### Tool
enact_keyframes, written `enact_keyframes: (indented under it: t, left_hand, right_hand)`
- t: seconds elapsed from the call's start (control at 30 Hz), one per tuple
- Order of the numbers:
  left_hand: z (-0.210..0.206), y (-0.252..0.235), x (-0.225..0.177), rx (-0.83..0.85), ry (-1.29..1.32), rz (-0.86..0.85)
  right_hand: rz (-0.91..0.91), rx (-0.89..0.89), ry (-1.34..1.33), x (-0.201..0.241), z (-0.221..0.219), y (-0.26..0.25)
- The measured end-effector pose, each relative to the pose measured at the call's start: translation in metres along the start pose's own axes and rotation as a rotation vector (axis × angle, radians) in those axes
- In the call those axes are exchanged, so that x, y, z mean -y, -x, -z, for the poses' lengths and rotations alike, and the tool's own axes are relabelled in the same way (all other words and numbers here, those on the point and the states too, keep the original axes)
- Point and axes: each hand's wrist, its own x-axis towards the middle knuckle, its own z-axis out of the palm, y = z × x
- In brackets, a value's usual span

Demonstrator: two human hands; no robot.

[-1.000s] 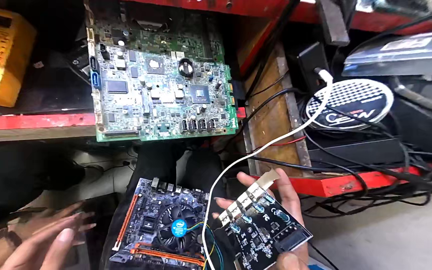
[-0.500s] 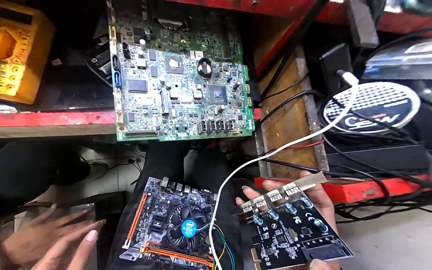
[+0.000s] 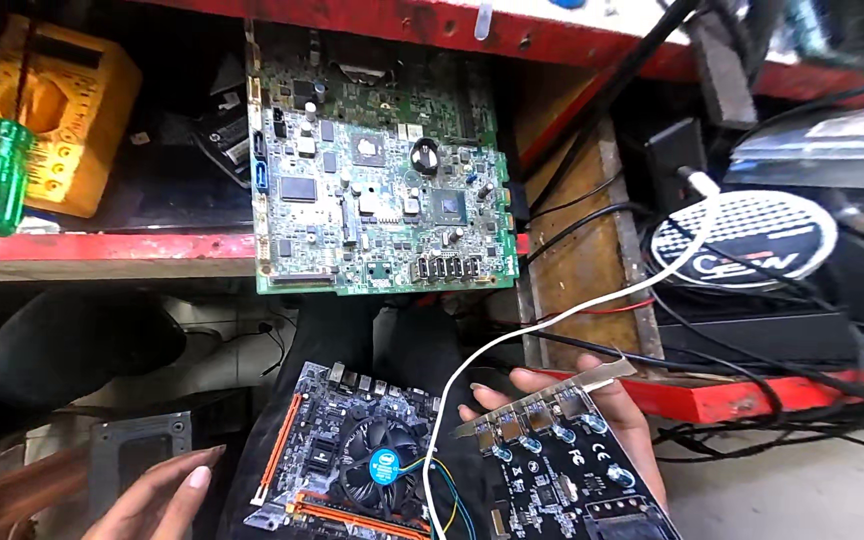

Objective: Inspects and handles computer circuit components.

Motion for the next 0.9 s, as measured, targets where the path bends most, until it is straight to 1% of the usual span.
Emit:
enact_keyframes:
  t: [0.33, 0.4, 0.47, 0.53, 0.6, 0.67, 0.73, 0.9]
  left_hand:
    - [-0.003, 0.001, 0.0, 0.006, -0.016, 0.014]
    - [-0.003, 0.001, -0.001, 0.013, -0.026, 0.014]
    - [-0.002, 0.001, 0.001, 0.028, -0.033, 0.009]
    - [-0.003, 0.0, 0.0, 0.036, -0.034, 0.005]
    - [-0.004, 0.001, 0.0, 0.033, -0.03, 0.013]
    - [-0.004, 0.001, -0.001, 0.029, -0.028, 0.019]
    - [-0.004, 0.001, -0.001, 0.022, -0.028, 0.024]
    - [-0.001, 0.0, 0.005, 0.035, -0.024, 0.01]
  right_hand:
    - [-0.016, -0.007, -0.027, -0.008, -0.003, -0.001]
    - [-0.037, -0.042, -0.08, -0.014, -0.007, -0.002]
    - [-0.093, -0.08, -0.192, -0.021, -0.01, -0.002]
    - [-0.188, -0.112, -0.378, -0.027, -0.013, -0.001]
    - [-0.285, -0.167, -0.479, -0.029, -0.019, -0.001]
    - [-0.365, -0.187, -0.472, -0.03, -0.023, -0.002]
    - [-0.418, -0.168, -0.461, -0.032, -0.025, -0.004]
    - [-0.493, -0.142, -0.536, -0.037, -0.029, -0.007]
